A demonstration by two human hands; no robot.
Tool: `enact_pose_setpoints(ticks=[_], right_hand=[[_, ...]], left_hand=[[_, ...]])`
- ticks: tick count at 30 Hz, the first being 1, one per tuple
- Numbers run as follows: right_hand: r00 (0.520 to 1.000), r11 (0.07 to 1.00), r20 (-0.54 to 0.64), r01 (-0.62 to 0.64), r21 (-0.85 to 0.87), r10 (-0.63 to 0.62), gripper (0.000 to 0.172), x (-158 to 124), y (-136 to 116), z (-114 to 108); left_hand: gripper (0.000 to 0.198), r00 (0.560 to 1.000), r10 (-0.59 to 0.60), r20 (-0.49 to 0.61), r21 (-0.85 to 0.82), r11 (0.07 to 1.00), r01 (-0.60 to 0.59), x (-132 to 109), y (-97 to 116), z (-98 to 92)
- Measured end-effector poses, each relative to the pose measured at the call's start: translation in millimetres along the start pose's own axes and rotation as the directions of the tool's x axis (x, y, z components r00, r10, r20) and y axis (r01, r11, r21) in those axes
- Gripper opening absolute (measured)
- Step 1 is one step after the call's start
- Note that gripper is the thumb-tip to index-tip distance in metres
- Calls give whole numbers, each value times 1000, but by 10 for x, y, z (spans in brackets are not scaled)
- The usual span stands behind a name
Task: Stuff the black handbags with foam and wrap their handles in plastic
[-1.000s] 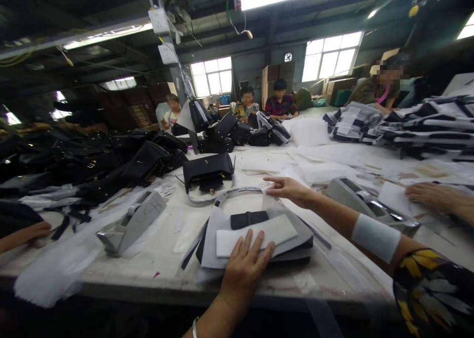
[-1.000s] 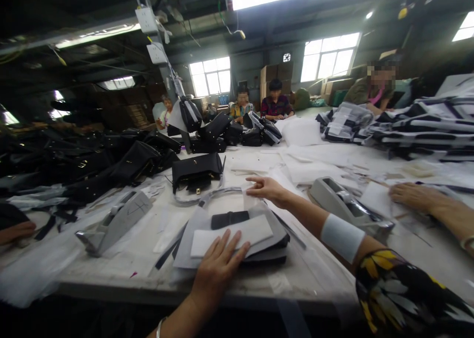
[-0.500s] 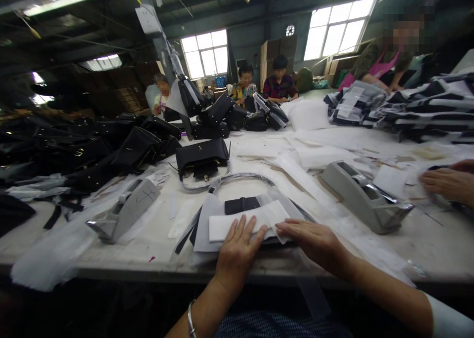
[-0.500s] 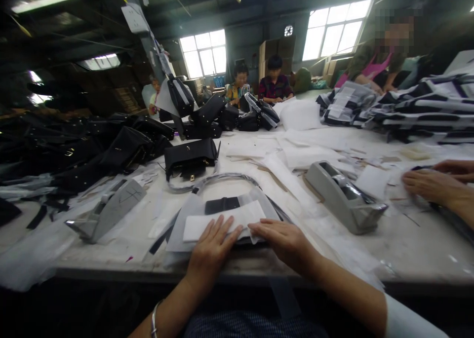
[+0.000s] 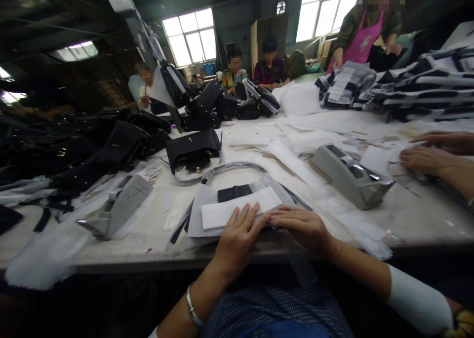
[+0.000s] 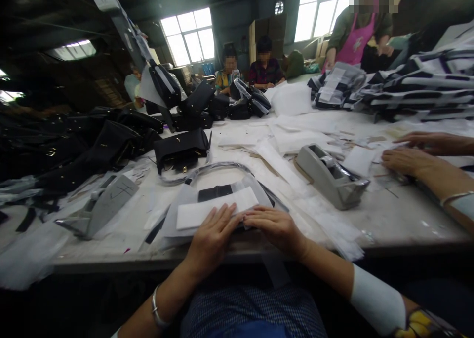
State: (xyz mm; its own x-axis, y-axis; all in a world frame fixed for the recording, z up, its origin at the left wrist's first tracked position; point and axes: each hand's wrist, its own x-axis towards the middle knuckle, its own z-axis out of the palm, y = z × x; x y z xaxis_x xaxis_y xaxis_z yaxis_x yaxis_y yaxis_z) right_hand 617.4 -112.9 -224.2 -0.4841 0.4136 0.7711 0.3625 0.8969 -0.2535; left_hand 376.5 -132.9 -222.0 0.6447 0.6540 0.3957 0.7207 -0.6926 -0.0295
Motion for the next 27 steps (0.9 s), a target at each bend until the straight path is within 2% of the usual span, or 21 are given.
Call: enact_pose_setpoints(ticks=[4, 9, 12, 17, 22, 24, 27], right_hand=[[999, 999, 8, -34, -6, 34, 31, -9, -105, -40], [998, 999, 52, -22, -38, 23, 34, -108, -312, -117], [996, 999, 85, 7, -51, -2, 35, -202, -383, -152], [988, 993, 145, 61, -98, -46, 34, -347, -327, -120], [976, 997, 214, 43, -63, -28, 29, -359, -306, -139], [983, 998, 183, 3, -57, 8, 28, -291, -327, -215], [995, 981, 69, -61, -185, 75, 28, -118, -279, -319]], left_hand=[[70, 999, -51, -3, -65, 997, 51, 9, 70, -5], [56, 990, -94, -110, 10, 995, 96, 33, 119, 101], [55, 988, -85, -126, 36, 995, 91, 42, 125, 111], [54, 993, -76, -94, 25, 997, 79, 53, 127, 73], [52, 992, -97, -85, 5, 995, 98, 52, 132, 91], [50, 991, -96, -93, 6, 995, 97, 53, 137, 104], [47, 989, -93, -113, 6, 995, 95, 60, 141, 115]])
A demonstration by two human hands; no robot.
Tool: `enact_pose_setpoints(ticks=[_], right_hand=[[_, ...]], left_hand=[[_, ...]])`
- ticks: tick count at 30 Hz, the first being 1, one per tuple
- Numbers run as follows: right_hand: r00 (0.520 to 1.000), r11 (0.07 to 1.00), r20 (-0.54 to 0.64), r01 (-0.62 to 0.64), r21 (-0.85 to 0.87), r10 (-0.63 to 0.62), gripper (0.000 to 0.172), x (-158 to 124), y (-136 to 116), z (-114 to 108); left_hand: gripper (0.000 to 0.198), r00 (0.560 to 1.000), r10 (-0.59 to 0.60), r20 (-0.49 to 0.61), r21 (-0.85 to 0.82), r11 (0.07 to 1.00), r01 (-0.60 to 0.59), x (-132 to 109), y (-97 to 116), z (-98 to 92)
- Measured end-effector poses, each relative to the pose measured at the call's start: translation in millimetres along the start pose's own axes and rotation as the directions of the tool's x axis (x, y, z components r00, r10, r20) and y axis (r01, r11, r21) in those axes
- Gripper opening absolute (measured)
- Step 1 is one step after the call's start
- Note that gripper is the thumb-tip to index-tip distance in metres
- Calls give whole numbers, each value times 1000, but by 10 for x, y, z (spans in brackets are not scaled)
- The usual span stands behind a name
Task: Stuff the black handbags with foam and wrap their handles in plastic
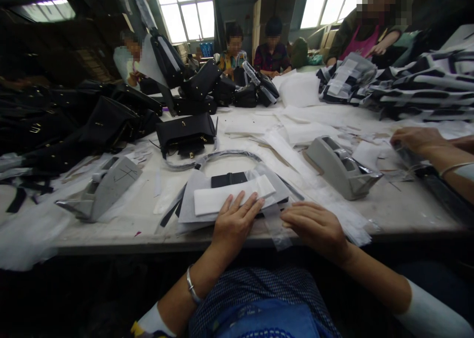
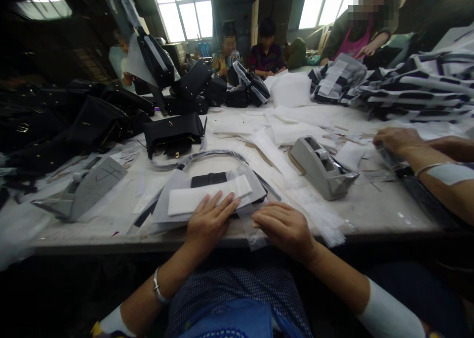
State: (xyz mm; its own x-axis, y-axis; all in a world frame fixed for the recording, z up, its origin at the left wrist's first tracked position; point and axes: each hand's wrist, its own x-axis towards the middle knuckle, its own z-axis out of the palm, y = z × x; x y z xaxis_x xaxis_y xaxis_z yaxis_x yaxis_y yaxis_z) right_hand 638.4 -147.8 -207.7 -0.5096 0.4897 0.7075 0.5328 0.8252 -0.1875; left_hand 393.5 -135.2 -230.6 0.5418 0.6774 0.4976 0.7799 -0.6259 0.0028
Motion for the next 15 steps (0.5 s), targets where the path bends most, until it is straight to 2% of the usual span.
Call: enact_pose_setpoints(ticks=[4, 10, 12, 15], right_hand=[[996, 986, 82, 47, -158, -34, 30, 229, 208, 55], [992, 990, 120, 62, -129, -47, 24, 259, 358, 288], [991, 990, 127, 58, -129, -41, 22, 231, 365, 331], [990, 988, 128, 70, -139, -52, 21, 208, 376, 360]], left_hand=[[48, 1000, -15, -4, -20, 1000, 15, 3, -6, -10], [55, 995, -83, 56, -143, 986, 90, 28, 64, -109], [54, 990, -137, 36, -172, 975, 141, 69, 127, -114], [47, 974, -220, -51, -157, 965, 210, 139, 220, -46]])
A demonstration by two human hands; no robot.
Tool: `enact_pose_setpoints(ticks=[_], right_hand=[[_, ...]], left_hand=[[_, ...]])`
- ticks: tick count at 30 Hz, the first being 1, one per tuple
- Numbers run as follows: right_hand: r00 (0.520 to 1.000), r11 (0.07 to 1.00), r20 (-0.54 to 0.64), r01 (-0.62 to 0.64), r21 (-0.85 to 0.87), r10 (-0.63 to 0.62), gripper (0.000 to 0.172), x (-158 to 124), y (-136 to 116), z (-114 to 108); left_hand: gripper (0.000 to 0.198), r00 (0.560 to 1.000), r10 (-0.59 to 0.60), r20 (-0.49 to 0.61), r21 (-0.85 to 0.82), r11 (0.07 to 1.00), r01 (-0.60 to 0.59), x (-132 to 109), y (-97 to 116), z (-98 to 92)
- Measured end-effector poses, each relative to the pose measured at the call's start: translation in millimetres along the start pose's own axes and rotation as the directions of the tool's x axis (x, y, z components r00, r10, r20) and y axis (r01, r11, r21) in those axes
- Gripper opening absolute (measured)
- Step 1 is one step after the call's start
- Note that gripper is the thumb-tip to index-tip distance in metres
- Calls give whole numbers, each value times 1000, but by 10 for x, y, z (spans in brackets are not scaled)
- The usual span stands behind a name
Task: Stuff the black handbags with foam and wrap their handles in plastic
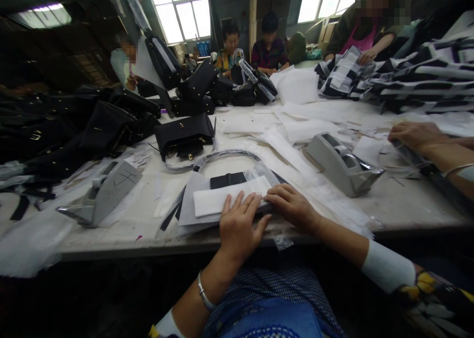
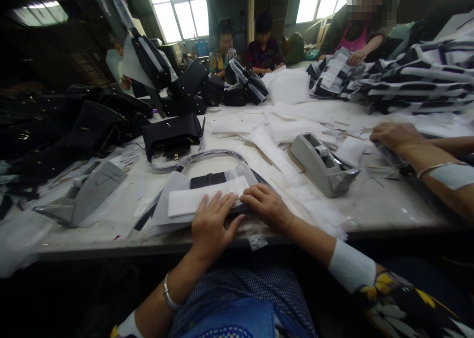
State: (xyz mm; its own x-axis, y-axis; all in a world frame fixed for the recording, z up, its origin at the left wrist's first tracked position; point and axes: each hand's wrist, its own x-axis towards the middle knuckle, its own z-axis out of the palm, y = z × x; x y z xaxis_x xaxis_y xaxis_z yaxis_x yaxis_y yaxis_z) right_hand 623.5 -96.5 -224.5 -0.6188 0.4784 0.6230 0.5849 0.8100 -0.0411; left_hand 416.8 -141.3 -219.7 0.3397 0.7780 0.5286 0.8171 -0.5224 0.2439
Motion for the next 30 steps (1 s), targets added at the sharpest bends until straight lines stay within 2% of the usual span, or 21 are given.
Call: enact_pose_setpoints(ticks=[4, 10, 13, 16, 19, 22, 24, 26, 30], right_hand=[[998, 999, -48, 31, -8, -31, 18, -2, 12, 15], [996, 997, -51, 69, 19, -68, 19, -9, 31, -43], [994, 994, 35, 105, 40, -107, 16, 61, 56, -183], [991, 995, 104, 79, 54, -84, 17, 262, 117, -258], [977, 1000, 214, 0, 8, -1, 32, 559, 220, -122], [900, 995, 427, -58, -77, 86, 44, 802, 313, 118], [849, 992, 515, -71, -108, 117, 42, 882, 333, 232], [833, 989, 537, -79, -122, 133, 38, 907, 317, 279], [831, 984, 531, -110, -138, 167, 33, 921, 295, 261]], left_hand=[[29, 992, 11, -125, 72, 997, -2, 13, 26, 161], [30, 963, 110, -246, 106, 991, -86, -45, -50, 280], [29, 955, 136, -263, 103, 988, -112, -62, -64, 299], [28, 948, 151, -280, 116, 986, -122, -63, -64, 314], [29, 939, 153, -309, 122, 985, -120, -56, -66, 330], [29, 936, 157, -316, 121, 985, -124, -53, -70, 342], [29, 938, 151, -312, 114, 986, -121, -56, -70, 342], [29, 941, 145, -307, 100, 988, -120, -61, -67, 336], [29, 943, 137, -305, 78, 990, -119, -67, -59, 315]])
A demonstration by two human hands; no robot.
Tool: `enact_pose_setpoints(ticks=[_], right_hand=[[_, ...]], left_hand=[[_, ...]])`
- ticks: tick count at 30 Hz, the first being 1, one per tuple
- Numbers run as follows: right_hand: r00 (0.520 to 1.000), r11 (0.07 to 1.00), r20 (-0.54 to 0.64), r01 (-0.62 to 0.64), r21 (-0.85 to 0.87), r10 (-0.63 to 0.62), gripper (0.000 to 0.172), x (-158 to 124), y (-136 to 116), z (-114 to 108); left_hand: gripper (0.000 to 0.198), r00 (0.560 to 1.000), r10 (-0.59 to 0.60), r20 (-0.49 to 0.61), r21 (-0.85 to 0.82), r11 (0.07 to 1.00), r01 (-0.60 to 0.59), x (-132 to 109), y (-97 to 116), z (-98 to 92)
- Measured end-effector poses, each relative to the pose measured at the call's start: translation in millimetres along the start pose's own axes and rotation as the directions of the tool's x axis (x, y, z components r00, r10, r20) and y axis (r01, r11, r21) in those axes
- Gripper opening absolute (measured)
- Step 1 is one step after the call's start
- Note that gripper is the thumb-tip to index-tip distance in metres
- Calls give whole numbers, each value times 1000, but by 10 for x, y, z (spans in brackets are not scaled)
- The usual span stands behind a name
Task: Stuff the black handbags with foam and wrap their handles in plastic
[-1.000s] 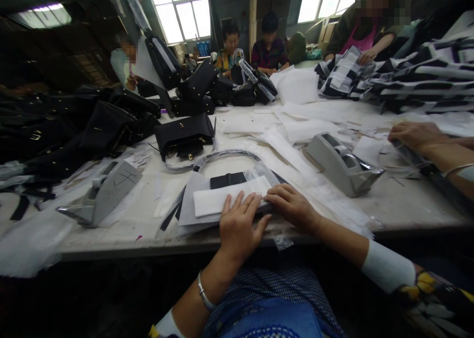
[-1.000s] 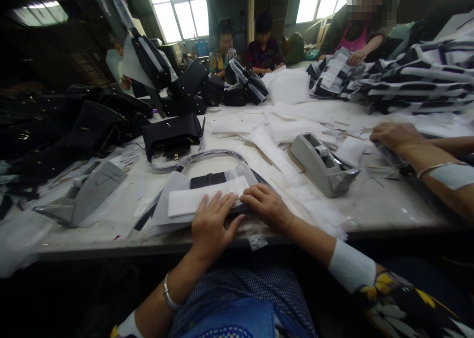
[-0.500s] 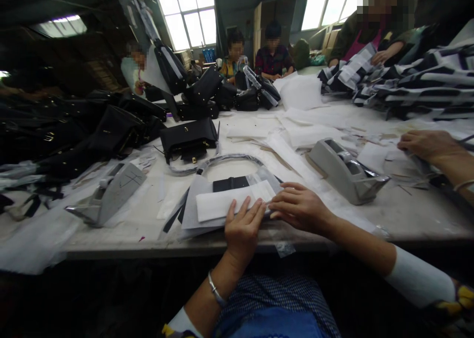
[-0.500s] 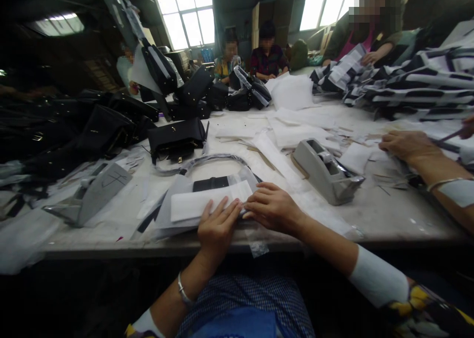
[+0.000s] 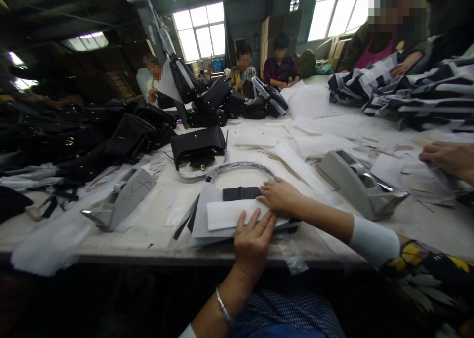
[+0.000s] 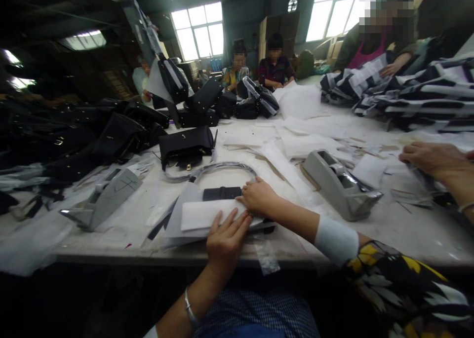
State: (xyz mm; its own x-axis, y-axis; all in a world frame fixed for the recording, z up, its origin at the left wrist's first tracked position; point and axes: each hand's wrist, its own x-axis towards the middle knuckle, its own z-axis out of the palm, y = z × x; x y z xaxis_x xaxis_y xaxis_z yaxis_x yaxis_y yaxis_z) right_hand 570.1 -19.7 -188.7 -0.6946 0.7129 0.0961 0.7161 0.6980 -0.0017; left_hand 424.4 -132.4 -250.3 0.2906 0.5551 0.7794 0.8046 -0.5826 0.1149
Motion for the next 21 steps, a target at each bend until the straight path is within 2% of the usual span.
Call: enact_pose_setpoints(ticks=[3, 5, 6, 8, 10, 11, 13, 15, 16, 18, 21], right_hand=[[1000, 999, 9, 23, 34, -23, 29, -31, 73, -40], [999, 996, -13, 34, 84, -33, 29, -149, 124, -68], [998, 991, -64, 30, 127, -22, 29, -256, 131, -80], [968, 974, -248, 23, 226, 35, 28, -571, 81, -93], [894, 956, -443, 65, 285, 71, 29, -969, -55, -78], [870, 955, -490, 107, 277, 45, 32, -1172, -143, -54], [880, 955, -470, 195, 225, -69, 44, -1524, -319, 37], [919, 958, -358, 236, 162, -166, 60, -1749, -449, 186], [931, 964, -317, 231, 133, -180, 63, -1806, -487, 275], [934, 975, -317, 205, 88, -167, 52, -1823, -510, 449], [883, 973, -437, 221, 71, -169, 39, -1716, -490, 615]], left_hand=[[29, 1000, 9, -9, 0, 1000, -9, -3, -5, 4], [30, 1000, 16, -13, 4, 1000, -16, -9, -13, 16], [31, 1000, 19, -14, 7, 1000, -18, -12, -17, 22], [31, 1000, 19, -14, 12, 1000, -18, -19, -23, 28], [31, 1000, 20, -4, 9, 1000, -20, -23, -24, 23], [31, 1000, 19, 9, 5, 1000, -19, -24, -23, 16], [32, 999, 14, 45, -2, 1000, -14, -23, -23, -1], [32, 998, 10, 70, -5, 1000, -9, -21, -24, -15], [33, 997, 8, 78, -5, 1000, -8, -19, -25, -19], [33, 997, 12, 82, -3, 1000, -12, -17, -27, -22], [33, 997, 17, 72, 12, 1000, -18, -14, -29, -16]])
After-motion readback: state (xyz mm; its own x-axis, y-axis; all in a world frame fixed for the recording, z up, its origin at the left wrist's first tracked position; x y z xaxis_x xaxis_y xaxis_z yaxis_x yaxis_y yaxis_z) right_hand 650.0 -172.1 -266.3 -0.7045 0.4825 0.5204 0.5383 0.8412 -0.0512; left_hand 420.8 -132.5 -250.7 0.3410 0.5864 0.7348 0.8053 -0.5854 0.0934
